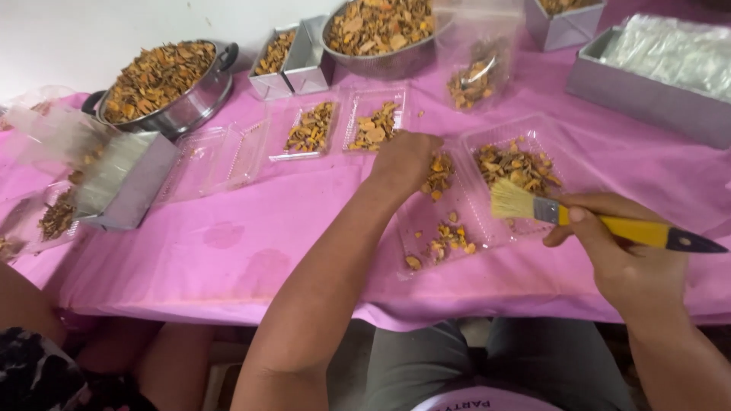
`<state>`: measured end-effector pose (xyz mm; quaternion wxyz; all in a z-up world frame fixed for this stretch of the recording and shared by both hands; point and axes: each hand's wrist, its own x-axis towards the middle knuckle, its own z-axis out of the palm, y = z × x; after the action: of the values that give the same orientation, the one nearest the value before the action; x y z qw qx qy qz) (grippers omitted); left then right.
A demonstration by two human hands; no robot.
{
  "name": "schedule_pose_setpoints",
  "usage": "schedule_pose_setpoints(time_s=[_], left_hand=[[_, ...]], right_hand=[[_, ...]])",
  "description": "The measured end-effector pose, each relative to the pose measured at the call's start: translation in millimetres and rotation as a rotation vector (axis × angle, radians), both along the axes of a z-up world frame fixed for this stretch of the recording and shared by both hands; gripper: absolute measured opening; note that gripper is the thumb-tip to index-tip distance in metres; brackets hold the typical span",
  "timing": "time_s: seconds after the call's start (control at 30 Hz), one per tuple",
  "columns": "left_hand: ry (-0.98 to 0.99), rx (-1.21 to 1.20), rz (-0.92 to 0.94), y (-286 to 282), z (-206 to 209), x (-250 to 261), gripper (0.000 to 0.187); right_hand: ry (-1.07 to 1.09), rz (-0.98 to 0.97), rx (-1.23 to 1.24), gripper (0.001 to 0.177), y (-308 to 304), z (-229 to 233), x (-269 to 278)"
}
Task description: Packaging dried leaves into plastic containers and bags using a brush and a small cup for portioning.
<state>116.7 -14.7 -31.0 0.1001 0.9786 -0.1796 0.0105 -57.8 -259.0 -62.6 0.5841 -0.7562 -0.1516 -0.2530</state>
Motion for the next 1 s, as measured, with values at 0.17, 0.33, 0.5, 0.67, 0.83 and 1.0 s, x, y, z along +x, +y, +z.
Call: schedule_pose_setpoints(time_s=[0.17, 0.33, 0.5, 0.67, 0.83, 1.0], left_hand=[[-0.230, -0.122, -0.277, 24, -1, -39, 0.076], [-0.311, -0.234, -0.377, 54, 9, -102, 0.079], [-0.401, -0.476, -0.123, 72, 1, -153, 0.031], [-0.426, -0.644, 0.037, 83, -31, -175, 0.028], [-0.391, -0.708, 0.074, 77, -50, -165, 0.024], [-0.402, -0.610, -0.171, 71, -61, -141, 0.008]], right_hand=[[-0.070, 0.075, -0.088, 0.020, 24, -15, 22], [-0.087, 0.110, -0.106, 0.013, 53, -22, 37], [-0.205, 0.124, -0.149, 0.017, 72, -1, 40], [-0.154, 0.222, -0.112, 0.016, 81, 11, 39], [-0.167, 0.270, -0.147, 0.015, 88, 13, 37], [-0.171, 0.252, -0.171, 0.018, 68, -10, 34]])
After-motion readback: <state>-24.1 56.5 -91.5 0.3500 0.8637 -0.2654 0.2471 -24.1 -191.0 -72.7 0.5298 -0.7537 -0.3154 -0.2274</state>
